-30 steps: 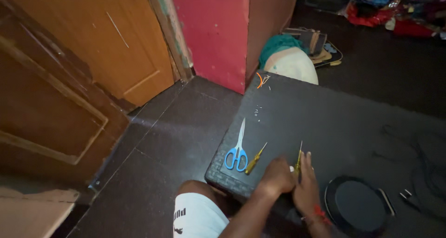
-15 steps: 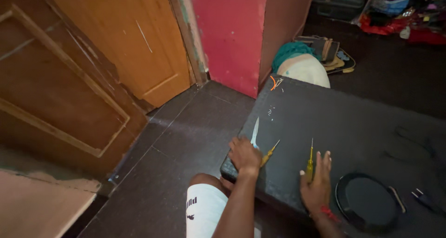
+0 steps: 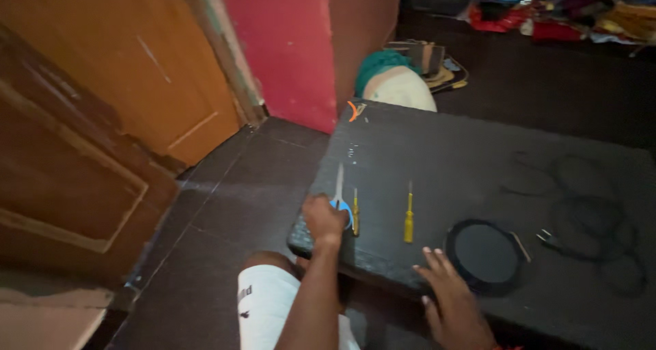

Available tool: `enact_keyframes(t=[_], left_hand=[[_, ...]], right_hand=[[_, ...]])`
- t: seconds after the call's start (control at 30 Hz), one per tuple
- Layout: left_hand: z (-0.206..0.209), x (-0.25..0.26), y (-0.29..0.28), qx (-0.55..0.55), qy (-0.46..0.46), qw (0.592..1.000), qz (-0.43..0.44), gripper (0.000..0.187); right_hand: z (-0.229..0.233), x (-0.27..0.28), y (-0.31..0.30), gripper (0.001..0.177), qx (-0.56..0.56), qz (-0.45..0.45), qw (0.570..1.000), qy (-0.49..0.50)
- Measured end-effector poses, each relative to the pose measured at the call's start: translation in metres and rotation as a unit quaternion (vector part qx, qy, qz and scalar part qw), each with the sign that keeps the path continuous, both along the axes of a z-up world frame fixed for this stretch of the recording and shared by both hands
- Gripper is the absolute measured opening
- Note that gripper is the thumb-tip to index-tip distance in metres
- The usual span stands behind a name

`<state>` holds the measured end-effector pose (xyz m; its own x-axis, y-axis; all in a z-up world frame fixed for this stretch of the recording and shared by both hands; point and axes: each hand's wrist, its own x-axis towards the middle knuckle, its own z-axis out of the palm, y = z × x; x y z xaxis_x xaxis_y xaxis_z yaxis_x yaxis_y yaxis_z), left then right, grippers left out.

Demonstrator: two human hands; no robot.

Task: The person disassembles a circular black device using a screwdriver, then uses scissors to cut a cable. They separate the device into a black base and a beige top, remove a rubber ring, and reassemble the components with the cable and a small white connector.

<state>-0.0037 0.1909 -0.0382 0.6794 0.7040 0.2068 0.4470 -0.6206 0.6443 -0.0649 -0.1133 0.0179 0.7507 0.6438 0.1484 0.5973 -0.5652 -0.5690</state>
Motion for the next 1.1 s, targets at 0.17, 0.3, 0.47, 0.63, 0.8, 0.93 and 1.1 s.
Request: enact_keyframes(t=[0.17,0.3,0.47,0.63,0.8,0.93,1.1], left_hand=[[-0.015,0.013,0.011,-0.098,-0.082,0.992,-0.003,0.030],[-0.035,0.018,0.013,-0.020,-0.053,0.998,-0.015,0.018],[-0.016,0.009,-0.009,0.024,0.011,1.000,0.011,0.026],[0.040,0.001,-0.049,0.018,0.144,0.987,-0.063,0.057],[0.055,-0.005,-0.086,0.151,0.184,0.966,-0.104,0.054],[0.066,-0.006,-0.091,0.177,0.254,0.941,-0.138,0.049],[0.096,-0.027,-0.125,0.007,0.094,0.972,-0.217,0.031]], right_hand=[[0.001,0.009,-0.049,0.048,0.031,-0.121,0.992,-0.007],[-0.003,0.018,-0.044,0.043,0.005,-0.190,0.977,0.101],[-0.011,0.009,-0.019,0.045,0.061,-0.092,0.993,-0.035],[-0.022,0.009,-0.013,0.049,0.075,-0.098,0.992,0.036],[-0.027,0.019,-0.022,0.047,0.011,-0.141,0.986,0.089],[-0.002,0.018,-0.044,0.041,0.009,-0.156,0.981,0.112],[0.056,0.003,-0.078,0.046,-0.038,-0.226,0.960,0.162]])
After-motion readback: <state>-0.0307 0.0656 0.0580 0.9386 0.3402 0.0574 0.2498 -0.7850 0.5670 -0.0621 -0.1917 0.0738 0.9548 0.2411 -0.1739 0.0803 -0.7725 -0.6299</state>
